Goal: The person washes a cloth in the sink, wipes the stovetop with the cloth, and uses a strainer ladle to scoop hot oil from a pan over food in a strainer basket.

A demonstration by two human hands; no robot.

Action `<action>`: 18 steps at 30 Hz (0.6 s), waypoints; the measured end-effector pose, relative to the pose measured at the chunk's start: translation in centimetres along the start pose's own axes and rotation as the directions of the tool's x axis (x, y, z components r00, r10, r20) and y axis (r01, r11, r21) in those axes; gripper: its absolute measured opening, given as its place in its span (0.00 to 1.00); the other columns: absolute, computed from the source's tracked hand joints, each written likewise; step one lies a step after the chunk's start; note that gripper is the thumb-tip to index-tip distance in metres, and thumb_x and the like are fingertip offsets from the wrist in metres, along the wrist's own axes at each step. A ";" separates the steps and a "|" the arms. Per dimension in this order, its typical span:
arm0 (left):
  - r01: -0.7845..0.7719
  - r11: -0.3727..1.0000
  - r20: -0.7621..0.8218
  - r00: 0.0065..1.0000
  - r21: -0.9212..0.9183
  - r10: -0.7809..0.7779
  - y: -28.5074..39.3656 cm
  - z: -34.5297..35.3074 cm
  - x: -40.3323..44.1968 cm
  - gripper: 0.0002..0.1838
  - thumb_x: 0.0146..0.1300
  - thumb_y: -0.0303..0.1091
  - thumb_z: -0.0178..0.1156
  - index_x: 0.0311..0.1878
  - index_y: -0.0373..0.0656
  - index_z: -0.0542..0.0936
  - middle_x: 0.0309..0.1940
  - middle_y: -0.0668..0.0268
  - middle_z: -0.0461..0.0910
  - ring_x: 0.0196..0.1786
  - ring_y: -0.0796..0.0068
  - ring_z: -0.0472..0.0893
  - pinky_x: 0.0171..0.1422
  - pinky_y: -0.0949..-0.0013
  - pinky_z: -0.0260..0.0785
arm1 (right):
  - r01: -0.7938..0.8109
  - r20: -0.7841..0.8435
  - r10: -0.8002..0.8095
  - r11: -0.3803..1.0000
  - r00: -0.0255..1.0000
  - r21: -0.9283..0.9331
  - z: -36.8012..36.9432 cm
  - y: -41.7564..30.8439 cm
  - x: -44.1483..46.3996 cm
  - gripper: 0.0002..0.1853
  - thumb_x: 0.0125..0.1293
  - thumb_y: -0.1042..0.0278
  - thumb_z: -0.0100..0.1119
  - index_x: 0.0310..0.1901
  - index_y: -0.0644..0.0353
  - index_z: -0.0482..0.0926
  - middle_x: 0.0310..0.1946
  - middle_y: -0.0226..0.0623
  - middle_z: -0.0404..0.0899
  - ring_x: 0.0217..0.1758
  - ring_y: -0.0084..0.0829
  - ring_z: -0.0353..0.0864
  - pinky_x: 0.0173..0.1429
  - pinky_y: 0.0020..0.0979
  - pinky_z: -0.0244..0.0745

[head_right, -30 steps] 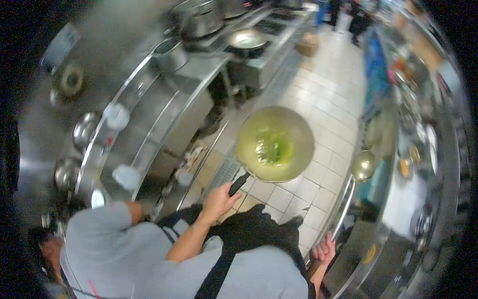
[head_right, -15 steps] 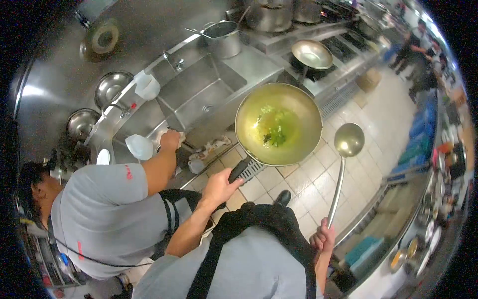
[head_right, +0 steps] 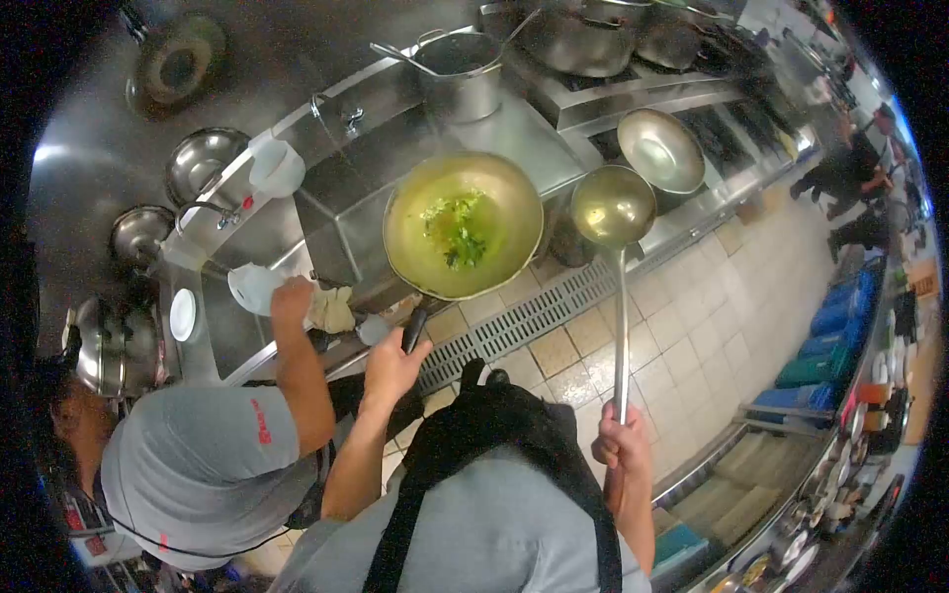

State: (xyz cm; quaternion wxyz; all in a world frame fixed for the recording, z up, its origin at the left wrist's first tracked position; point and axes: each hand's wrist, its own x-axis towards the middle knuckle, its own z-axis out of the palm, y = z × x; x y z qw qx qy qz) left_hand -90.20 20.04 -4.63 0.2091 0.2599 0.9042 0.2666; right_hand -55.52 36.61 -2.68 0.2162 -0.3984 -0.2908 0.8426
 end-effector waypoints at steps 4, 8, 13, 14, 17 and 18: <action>-0.013 0.999 -0.054 0.998 -0.035 0.011 -0.4 -0.2 4.7 0.20 0.60 0.46 0.69 0.41 0.37 0.80 0.29 0.47 0.82 0.37 0.41 0.82 0.42 0.48 0.72 | -0.063 -0.037 0.061 0.996 0.997 -0.055 3.1 -1.4 2.9 0.11 0.58 0.73 0.66 0.36 0.57 0.71 0.13 0.23 0.62 0.07 0.18 0.55 0.11 0.21 0.51; 0.084 0.996 -0.009 0.996 -0.024 -0.085 0.5 -0.5 8.9 0.21 0.58 0.47 0.68 0.40 0.35 0.81 0.35 0.43 0.83 0.44 0.39 0.82 0.47 0.47 0.73 | -0.095 -0.070 0.089 0.991 0.994 -0.099 4.2 -4.4 6.3 0.10 0.58 0.74 0.66 0.36 0.57 0.72 0.14 0.23 0.62 0.08 0.17 0.56 0.12 0.20 0.51; 0.169 0.984 -0.009 0.986 0.063 -0.169 -0.2 -0.9 14.4 0.25 0.59 0.49 0.67 0.44 0.32 0.82 0.38 0.40 0.83 0.48 0.39 0.82 0.53 0.48 0.73 | -0.110 -0.068 0.097 0.969 0.993 -0.220 4.5 -7.2 11.0 0.08 0.59 0.76 0.63 0.37 0.58 0.73 0.15 0.23 0.64 0.09 0.18 0.56 0.12 0.21 0.55; 0.192 0.975 -0.033 0.981 0.111 -0.190 -0.6 -0.7 15.4 0.24 0.60 0.49 0.67 0.44 0.32 0.83 0.40 0.40 0.83 0.50 0.40 0.82 0.55 0.48 0.73 | -0.113 -0.066 0.101 0.968 0.993 -0.223 4.1 -8.0 12.0 0.08 0.59 0.76 0.63 0.37 0.58 0.73 0.15 0.23 0.64 0.09 0.18 0.56 0.12 0.21 0.55; 0.213 0.973 0.004 0.977 0.086 -0.214 -1.3 -1.3 17.1 0.25 0.58 0.47 0.67 0.44 0.31 0.83 0.43 0.40 0.83 0.51 0.40 0.82 0.56 0.48 0.73 | -0.157 -0.018 0.164 0.904 0.986 -0.398 3.0 -10.6 16.1 0.07 0.60 0.78 0.62 0.36 0.59 0.73 0.17 0.25 0.68 0.10 0.18 0.61 0.13 0.22 0.59; 0.222 0.971 -0.027 0.975 0.083 -0.221 -1.2 -1.3 17.5 0.25 0.58 0.47 0.67 0.44 0.31 0.83 0.43 0.40 0.83 0.51 0.40 0.82 0.56 0.48 0.73 | -0.151 0.034 0.188 0.870 0.982 -0.469 1.9 -11.4 17.7 0.06 0.60 0.78 0.61 0.36 0.59 0.74 0.18 0.27 0.69 0.10 0.19 0.63 0.14 0.22 0.60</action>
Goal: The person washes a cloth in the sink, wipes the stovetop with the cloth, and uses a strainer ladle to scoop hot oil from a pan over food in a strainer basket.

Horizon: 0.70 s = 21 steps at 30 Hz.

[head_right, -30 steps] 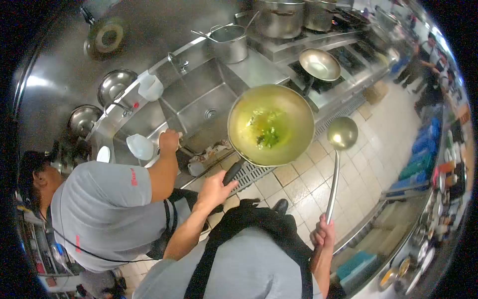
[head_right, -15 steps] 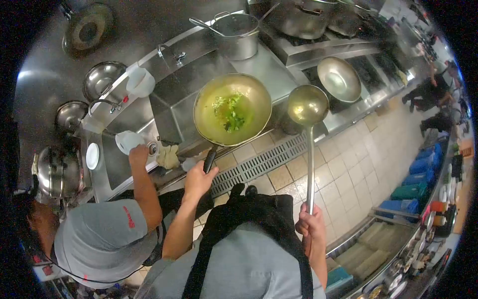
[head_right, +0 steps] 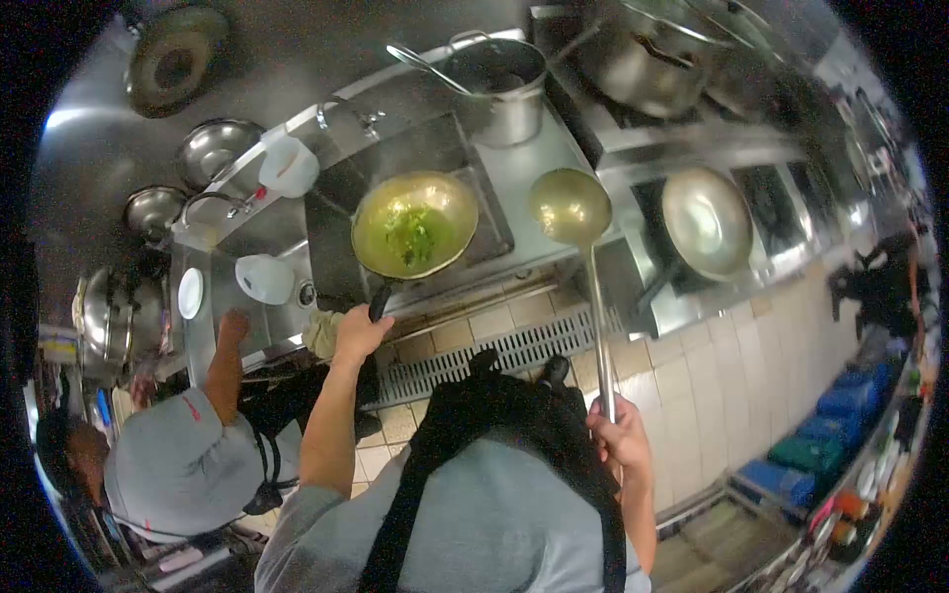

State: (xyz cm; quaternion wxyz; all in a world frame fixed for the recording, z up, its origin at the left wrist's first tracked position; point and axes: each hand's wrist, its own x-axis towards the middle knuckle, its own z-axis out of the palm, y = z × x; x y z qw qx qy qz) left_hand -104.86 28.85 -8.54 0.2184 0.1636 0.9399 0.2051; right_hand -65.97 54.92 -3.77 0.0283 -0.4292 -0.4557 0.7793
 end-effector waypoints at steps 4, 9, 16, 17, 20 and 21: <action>0.121 0.991 -0.080 0.990 0.064 -0.116 -2.0 0.5 2.5 0.26 0.56 0.47 0.68 0.44 0.28 0.82 0.43 0.39 0.83 0.51 0.40 0.82 0.57 0.49 0.73 | 0.056 0.164 -0.021 0.976 0.986 -0.210 -0.9 -4.4 6.5 0.04 0.62 0.77 0.59 0.35 0.60 0.74 0.18 0.28 0.72 0.11 0.19 0.67 0.14 0.23 0.62; 0.183 0.979 0.015 0.983 0.093 -0.185 -4.1 0.4 8.5 0.28 0.55 0.47 0.69 0.46 0.28 0.82 0.46 0.38 0.83 0.53 0.41 0.82 0.58 0.50 0.74 | -0.011 0.214 0.104 0.917 0.971 -0.398 3.2 -8.7 12.8 0.05 0.64 0.71 0.62 0.37 0.60 0.75 0.19 0.26 0.71 0.14 0.20 0.69 0.16 0.23 0.65; 0.298 0.950 0.256 0.915 0.090 -0.311 -9.9 2.5 20.9 0.29 0.58 0.50 0.69 0.52 0.32 0.82 0.49 0.43 0.84 0.55 0.43 0.82 0.60 0.50 0.75 | -0.104 0.184 0.249 0.816 0.951 -0.569 13.3 -9.8 21.9 0.08 0.67 0.65 0.60 0.39 0.61 0.76 0.22 0.27 0.71 0.19 0.21 0.70 0.20 0.25 0.68; 0.277 0.957 0.272 0.917 0.086 -0.290 -11.0 3.3 22.3 0.29 0.58 0.50 0.69 0.52 0.32 0.82 0.49 0.43 0.84 0.55 0.43 0.82 0.60 0.50 0.75 | -0.135 0.178 0.295 0.791 0.939 -0.597 15.0 -10.1 23.1 0.09 0.67 0.65 0.60 0.39 0.61 0.76 0.23 0.27 0.71 0.19 0.21 0.70 0.21 0.25 0.68; 0.241 0.951 0.270 0.919 0.195 -0.289 -10.9 2.9 24.0 0.26 0.62 0.50 0.66 0.53 0.36 0.82 0.50 0.45 0.84 0.56 0.45 0.82 0.60 0.49 0.74 | -0.084 0.223 0.281 0.776 0.933 -0.625 18.4 -9.5 27.8 0.10 0.68 0.63 0.60 0.38 0.61 0.76 0.21 0.27 0.71 0.19 0.21 0.72 0.22 0.26 0.69; 0.234 0.952 0.257 0.925 0.198 -0.281 -11.8 3.2 24.3 0.25 0.63 0.50 0.65 0.53 0.37 0.81 0.51 0.46 0.84 0.56 0.45 0.83 0.59 0.48 0.74 | -0.064 0.283 0.304 0.776 0.910 -0.628 19.6 -9.5 28.9 0.10 0.69 0.62 0.60 0.37 0.61 0.76 0.21 0.28 0.71 0.19 0.21 0.72 0.21 0.27 0.68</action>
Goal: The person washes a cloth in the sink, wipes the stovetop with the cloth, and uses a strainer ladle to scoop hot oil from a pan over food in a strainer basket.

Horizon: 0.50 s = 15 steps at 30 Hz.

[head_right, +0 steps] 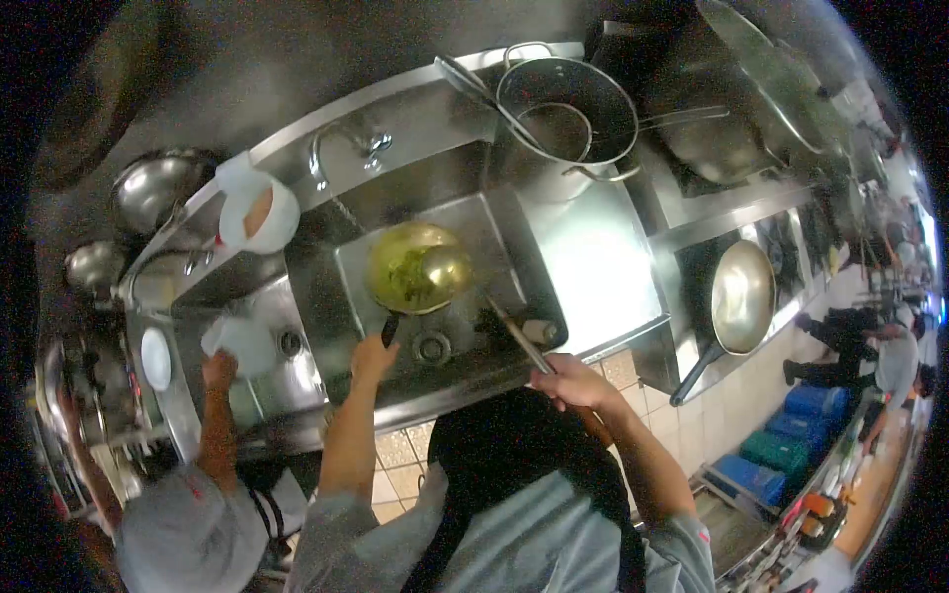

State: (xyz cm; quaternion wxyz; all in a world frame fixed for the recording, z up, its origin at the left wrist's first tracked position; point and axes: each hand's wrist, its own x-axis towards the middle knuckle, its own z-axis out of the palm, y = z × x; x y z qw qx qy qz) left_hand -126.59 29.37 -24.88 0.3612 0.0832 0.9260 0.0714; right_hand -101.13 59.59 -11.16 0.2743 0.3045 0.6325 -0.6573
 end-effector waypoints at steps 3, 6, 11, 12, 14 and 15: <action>0.038 0.996 -0.017 0.999 0.079 -0.037 -2.1 1.7 1.5 0.20 0.68 0.45 0.59 0.52 0.38 0.81 0.51 0.47 0.84 0.56 0.45 0.83 0.59 0.47 0.75 | -0.062 0.018 0.061 0.995 0.998 0.074 1.4 -2.2 3.4 0.10 0.69 0.62 0.60 0.38 0.60 0.76 0.22 0.29 0.73 0.20 0.21 0.72 0.23 0.26 0.66; -0.022 0.958 0.075 0.997 0.287 0.000 -5.3 3.0 4.4 0.19 0.70 0.44 0.54 0.53 0.39 0.81 0.52 0.48 0.84 0.57 0.47 0.83 0.60 0.47 0.74 | -0.092 0.065 0.081 0.979 0.995 0.180 2.4 -2.3 6.5 0.09 0.69 0.62 0.61 0.39 0.59 0.75 0.22 0.28 0.72 0.19 0.21 0.70 0.23 0.25 0.64; -0.196 0.977 0.036 0.980 0.080 0.194 5.5 -9.0 4.6 0.19 0.72 0.42 0.53 0.56 0.38 0.81 0.59 0.51 0.82 0.60 0.55 0.83 0.61 0.51 0.74 | -0.202 0.085 0.190 0.963 0.978 0.177 4.0 -2.2 9.8 0.12 0.67 0.58 0.63 0.40 0.58 0.77 0.21 0.27 0.69 0.22 0.22 0.71 0.27 0.27 0.67; -0.352 0.923 -0.177 0.929 -0.154 0.325 6.3 -9.0 7.4 0.18 0.71 0.43 0.56 0.54 0.39 0.81 0.54 0.53 0.83 0.56 0.56 0.84 0.58 0.52 0.76 | -0.214 0.090 0.202 0.964 0.975 0.155 4.3 -1.5 10.3 0.12 0.67 0.58 0.63 0.42 0.58 0.78 0.21 0.27 0.69 0.23 0.21 0.71 0.29 0.26 0.68; -0.304 0.351 -0.210 0.936 -0.886 0.282 10.8 -11.1 11.4 0.16 0.69 0.43 0.64 0.52 0.43 0.81 0.40 0.61 0.84 0.45 0.64 0.84 0.51 0.58 0.76 | 0.088 -0.200 -0.027 0.949 0.979 0.303 5.5 -1.6 9.5 0.14 0.66 0.58 0.61 0.43 0.62 0.82 0.24 0.39 0.77 0.27 0.30 0.79 0.34 0.34 0.74; -0.194 0.061 -0.152 0.899 -0.979 0.411 12.4 -13.1 14.0 0.16 0.69 0.39 0.64 0.55 0.45 0.79 0.40 0.65 0.80 0.47 0.67 0.81 0.53 0.64 0.73 | 0.042 -0.056 -0.054 0.981 0.997 -0.189 5.1 1.1 13.4 0.15 0.66 0.58 0.59 0.42 0.63 0.84 0.29 0.46 0.81 0.32 0.37 0.82 0.38 0.39 0.76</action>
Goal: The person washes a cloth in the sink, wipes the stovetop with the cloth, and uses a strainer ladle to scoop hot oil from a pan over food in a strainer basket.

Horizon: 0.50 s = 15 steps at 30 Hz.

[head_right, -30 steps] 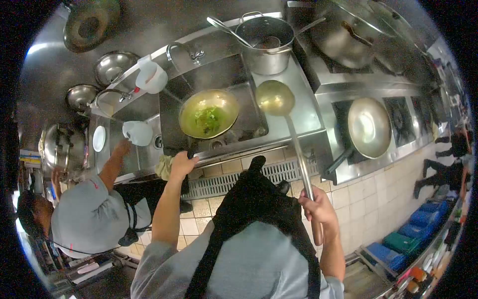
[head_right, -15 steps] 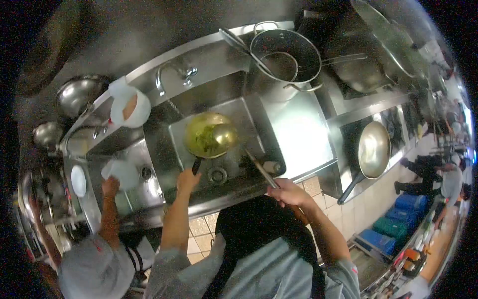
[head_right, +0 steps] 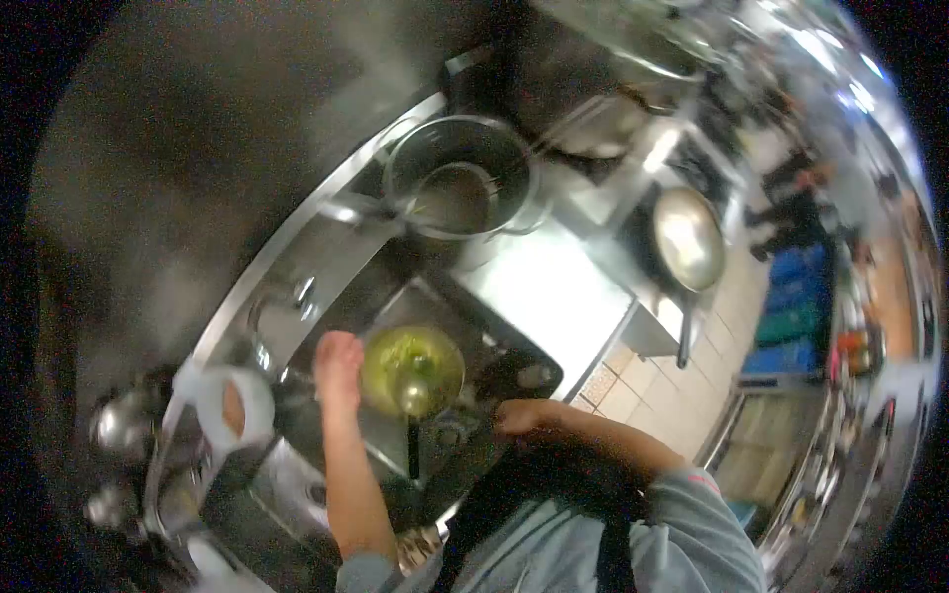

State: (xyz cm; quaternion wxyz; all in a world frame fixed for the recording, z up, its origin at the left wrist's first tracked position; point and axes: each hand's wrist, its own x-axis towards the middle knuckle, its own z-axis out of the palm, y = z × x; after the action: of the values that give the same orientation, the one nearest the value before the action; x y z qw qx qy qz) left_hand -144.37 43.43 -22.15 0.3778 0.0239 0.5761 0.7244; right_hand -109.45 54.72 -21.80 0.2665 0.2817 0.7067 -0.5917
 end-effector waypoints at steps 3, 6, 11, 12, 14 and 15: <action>0.062 0.811 -0.161 0.969 -0.582 -0.190 3.9 2.8 7.8 0.30 0.74 0.45 0.58 0.72 0.41 0.63 0.67 0.53 0.67 0.62 0.53 0.75 0.73 0.49 0.66 | 0.030 0.143 0.056 0.841 0.988 -0.540 -1.2 -0.3 1.7 0.17 0.65 0.59 0.55 0.40 0.64 0.86 0.38 0.54 0.85 0.40 0.48 0.86 0.45 0.47 0.78; 0.124 0.662 -0.105 0.950 -0.739 -0.295 7.6 3.6 12.3 0.30 0.74 0.44 0.58 0.70 0.39 0.62 0.64 0.50 0.68 0.62 0.51 0.75 0.71 0.48 0.68 | 0.025 0.157 0.086 0.801 0.984 -0.598 -3.1 -2.3 0.2 0.17 0.64 0.58 0.57 0.40 0.65 0.86 0.42 0.55 0.86 0.46 0.52 0.86 0.50 0.50 0.79; 0.175 0.372 -0.006 0.899 -0.912 -0.437 4.3 2.0 20.0 0.23 0.72 0.39 0.60 0.62 0.37 0.69 0.56 0.54 0.75 0.62 0.54 0.76 0.68 0.51 0.71 | -0.096 -0.001 0.121 0.782 0.993 -0.616 -4.4 -4.3 -3.6 0.16 0.63 0.59 0.61 0.43 0.65 0.85 0.42 0.53 0.86 0.49 0.51 0.86 0.51 0.49 0.81; 0.104 0.401 0.003 0.969 -0.910 -0.246 4.0 3.7 17.0 0.21 0.72 0.37 0.60 0.61 0.35 0.69 0.56 0.55 0.75 0.63 0.55 0.75 0.68 0.48 0.70 | -0.080 -0.024 0.084 0.778 0.996 -0.624 -4.5 -4.3 -3.9 0.16 0.63 0.59 0.61 0.44 0.64 0.85 0.42 0.53 0.86 0.50 0.51 0.86 0.52 0.49 0.81; 0.071 0.528 0.100 0.995 -0.846 0.028 3.0 3.9 13.1 0.20 0.74 0.37 0.57 0.61 0.34 0.70 0.61 0.59 0.74 0.70 0.58 0.71 0.72 0.49 0.66 | -0.051 -0.037 0.036 0.773 0.999 -0.632 -4.2 -4.1 -3.4 0.16 0.63 0.59 0.61 0.45 0.63 0.84 0.42 0.52 0.86 0.51 0.51 0.86 0.53 0.48 0.82; 0.065 0.532 0.097 0.995 -0.844 0.033 3.3 4.0 12.4 0.20 0.74 0.37 0.57 0.61 0.34 0.70 0.61 0.59 0.74 0.70 0.58 0.71 0.72 0.49 0.66 | 0.039 -0.086 -0.105 0.825 0.991 -0.564 -4.2 -3.6 -2.7 0.15 0.65 0.59 0.60 0.45 0.63 0.83 0.41 0.53 0.85 0.50 0.52 0.85 0.52 0.50 0.81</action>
State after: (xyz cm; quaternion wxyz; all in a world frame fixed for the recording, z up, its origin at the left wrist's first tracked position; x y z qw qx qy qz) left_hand -153.06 53.68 -22.93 0.3774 -0.1307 0.1340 0.9069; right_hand -110.29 58.15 -16.74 0.2743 0.1974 0.8733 -0.3509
